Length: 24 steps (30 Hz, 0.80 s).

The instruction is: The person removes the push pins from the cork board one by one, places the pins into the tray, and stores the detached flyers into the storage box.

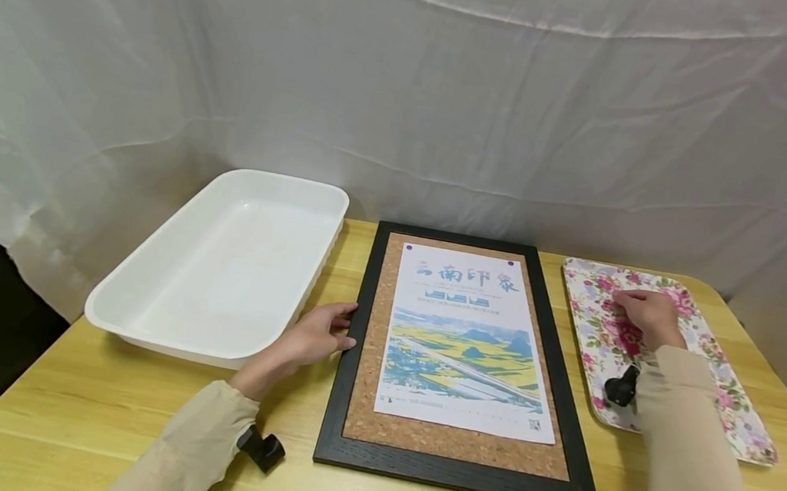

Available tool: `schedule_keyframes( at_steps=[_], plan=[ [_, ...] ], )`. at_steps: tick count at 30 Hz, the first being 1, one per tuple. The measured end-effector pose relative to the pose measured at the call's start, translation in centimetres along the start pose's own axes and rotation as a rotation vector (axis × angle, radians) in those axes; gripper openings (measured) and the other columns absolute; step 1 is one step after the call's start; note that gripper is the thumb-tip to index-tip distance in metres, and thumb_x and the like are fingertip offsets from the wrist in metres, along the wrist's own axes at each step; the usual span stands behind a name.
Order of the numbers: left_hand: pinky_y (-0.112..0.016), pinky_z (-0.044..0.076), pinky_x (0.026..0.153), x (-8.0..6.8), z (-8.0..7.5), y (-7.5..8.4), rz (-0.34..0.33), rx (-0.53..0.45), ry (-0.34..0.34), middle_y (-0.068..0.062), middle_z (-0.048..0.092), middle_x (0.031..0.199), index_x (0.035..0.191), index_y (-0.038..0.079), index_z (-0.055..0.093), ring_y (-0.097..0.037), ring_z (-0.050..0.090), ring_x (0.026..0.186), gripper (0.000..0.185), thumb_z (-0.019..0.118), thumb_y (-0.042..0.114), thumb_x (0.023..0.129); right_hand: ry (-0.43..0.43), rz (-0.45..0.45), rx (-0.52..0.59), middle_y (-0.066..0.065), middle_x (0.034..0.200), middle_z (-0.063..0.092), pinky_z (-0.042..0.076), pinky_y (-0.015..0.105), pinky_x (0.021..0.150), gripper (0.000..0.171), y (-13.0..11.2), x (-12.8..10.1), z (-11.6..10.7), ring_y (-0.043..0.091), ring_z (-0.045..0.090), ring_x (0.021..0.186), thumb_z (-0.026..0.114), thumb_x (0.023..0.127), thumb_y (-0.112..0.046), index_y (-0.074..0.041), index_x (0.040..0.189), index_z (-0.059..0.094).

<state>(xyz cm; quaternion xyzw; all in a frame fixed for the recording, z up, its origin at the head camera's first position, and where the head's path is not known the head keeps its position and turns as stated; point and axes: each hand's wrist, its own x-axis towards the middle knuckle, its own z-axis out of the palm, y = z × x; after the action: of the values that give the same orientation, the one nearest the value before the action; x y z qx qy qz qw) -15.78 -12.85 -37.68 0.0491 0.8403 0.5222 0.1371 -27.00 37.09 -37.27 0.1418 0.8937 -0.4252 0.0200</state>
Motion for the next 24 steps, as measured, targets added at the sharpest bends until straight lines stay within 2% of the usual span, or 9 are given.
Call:
schedule_keyframes(
  at_steps=[3,7,9,12,15,18,20,24],
  plan=[
    [-0.044,0.045,0.096,0.0,0.0,0.0,-0.001,-0.002,-0.003,-0.021,0.048,0.138,0.147,-0.005,0.034,-0.036,0.046,0.127,0.059,0.057,-0.007,0.092,-0.009,0.009,0.003,-0.005,0.081,0.063,0.048,0.021,0.059,0.056,-0.2,0.0,-0.2,0.0,0.056,0.068,0.048,0.1,-0.031,0.016,0.133,0.047],
    [-0.044,0.046,0.096,0.0,0.0,-0.1,-0.002,-0.007,-0.005,-0.022,0.047,0.139,0.147,-0.005,0.034,-0.036,0.045,0.127,0.06,0.057,-0.007,0.092,-0.001,-0.007,-0.058,0.016,0.103,0.061,0.048,0.024,0.061,0.061,-0.7,-0.1,-0.3,0.007,0.055,0.072,0.047,0.1,-0.036,0.015,0.133,0.047],
    [-0.043,0.046,0.095,0.0,0.0,-0.1,-0.002,-0.008,-0.005,-0.022,0.047,0.139,0.147,-0.005,0.034,-0.036,0.045,0.127,0.06,0.057,-0.007,0.092,-0.002,-0.024,-0.064,0.022,0.109,0.057,0.048,0.026,0.061,0.059,-1.0,-0.2,-0.2,0.01,0.054,0.074,0.046,0.1,-0.035,0.015,0.132,0.048],
    [-0.043,0.046,0.095,0.1,-0.1,-0.1,-0.002,-0.008,-0.004,-0.022,0.047,0.139,0.147,-0.005,0.034,-0.036,0.045,0.127,0.06,0.057,-0.007,0.092,-0.022,-0.055,-0.019,0.02,0.105,0.059,0.049,0.027,0.06,0.056,-1.6,-0.2,-0.2,0.011,0.056,0.073,0.046,0.1,-0.032,0.015,0.13,0.048],
    [-0.043,0.047,0.095,0.1,-0.1,-0.2,-0.003,-0.01,-0.004,-0.022,0.047,0.139,0.147,-0.004,0.034,-0.036,0.045,0.127,0.06,0.058,-0.007,0.092,-0.045,-0.097,0.01,0.021,0.108,0.058,0.051,0.026,0.063,0.053,-2.2,-0.1,-0.2,0.012,0.058,0.076,0.045,0.101,-0.03,0.015,0.129,0.048],
    [-0.043,0.046,0.095,0.1,-0.1,-0.2,-0.003,-0.008,-0.004,-0.022,0.048,0.139,0.147,-0.004,0.034,-0.036,0.045,0.127,0.06,0.058,-0.007,0.092,-0.043,-0.134,0.023,0.023,0.113,0.057,0.053,0.026,0.067,0.053,-2.7,0.2,0.0,0.014,0.059,0.081,0.048,0.101,-0.03,0.015,0.128,0.049],
    [-0.043,0.046,0.095,0.1,0.0,-0.2,-0.005,-0.006,-0.003,-0.022,0.048,0.138,0.147,-0.004,0.034,-0.036,0.045,0.127,0.06,0.058,-0.007,0.092,-0.027,-0.14,0.038,0.02,0.109,0.059,0.053,0.026,0.066,0.051,-3.1,0.4,0.3,0.016,0.059,0.081,0.052,0.1,-0.03,0.015,0.125,0.052],
    [-0.043,0.046,0.095,0.1,0.0,-0.2,-0.004,0.0,0.0,-0.022,0.048,0.138,0.147,-0.004,0.035,-0.036,0.046,0.126,0.06,0.058,-0.007,0.092,-0.035,-0.187,0.031,0.023,0.11,0.06,0.053,0.028,0.068,0.049,-4.2,0.3,1.1,0.013,0.06,0.081,0.052,0.1,-0.028,0.015,0.125,0.054]
  ],
)
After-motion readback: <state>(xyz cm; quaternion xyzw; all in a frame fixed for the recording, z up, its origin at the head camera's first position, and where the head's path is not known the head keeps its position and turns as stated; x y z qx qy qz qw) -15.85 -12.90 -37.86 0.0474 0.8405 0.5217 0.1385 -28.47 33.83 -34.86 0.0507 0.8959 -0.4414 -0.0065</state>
